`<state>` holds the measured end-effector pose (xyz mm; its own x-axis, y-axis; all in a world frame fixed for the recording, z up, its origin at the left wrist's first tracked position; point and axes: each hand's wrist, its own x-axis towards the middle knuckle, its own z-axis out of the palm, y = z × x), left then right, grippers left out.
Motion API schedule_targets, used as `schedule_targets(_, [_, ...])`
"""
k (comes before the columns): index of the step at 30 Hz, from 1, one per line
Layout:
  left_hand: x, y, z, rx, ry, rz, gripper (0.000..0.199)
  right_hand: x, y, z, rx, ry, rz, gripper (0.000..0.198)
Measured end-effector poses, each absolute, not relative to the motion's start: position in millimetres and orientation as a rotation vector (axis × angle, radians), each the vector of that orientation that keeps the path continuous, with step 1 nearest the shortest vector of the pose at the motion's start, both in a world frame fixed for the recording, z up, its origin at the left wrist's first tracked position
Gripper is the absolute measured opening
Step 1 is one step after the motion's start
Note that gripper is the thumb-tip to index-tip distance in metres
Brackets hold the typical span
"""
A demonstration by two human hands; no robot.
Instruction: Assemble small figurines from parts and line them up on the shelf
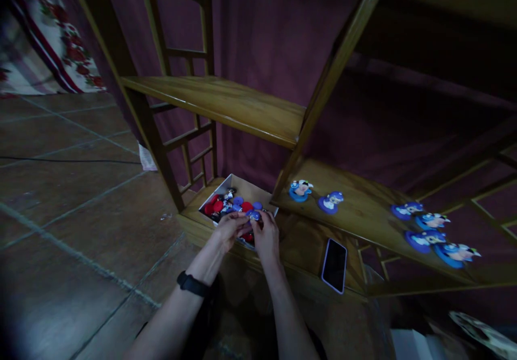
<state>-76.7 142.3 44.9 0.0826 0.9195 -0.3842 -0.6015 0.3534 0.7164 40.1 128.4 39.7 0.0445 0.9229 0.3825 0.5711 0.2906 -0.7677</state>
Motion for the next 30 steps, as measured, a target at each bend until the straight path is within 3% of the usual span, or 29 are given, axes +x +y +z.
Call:
schedule_targets(15, [-64.2,73.0,49.5,0.448,0.991,1.133,0.015,58.9,61.3,47.8,-1.276,-1.661,0.602,0.022])
schedule_targets(23, [-52.2,34.2,25.9,0.264,0.944,0.936,0.011,87.5,-1.4,6.4,-1.237,-1.096,0.895,0.033])
schedule_targets(30, [-39.7,10.1,6.0,0.392,0.93,0.885,0.016,104.5,-28.1,11.2,-1.171,-0.846,1.3,0.04])
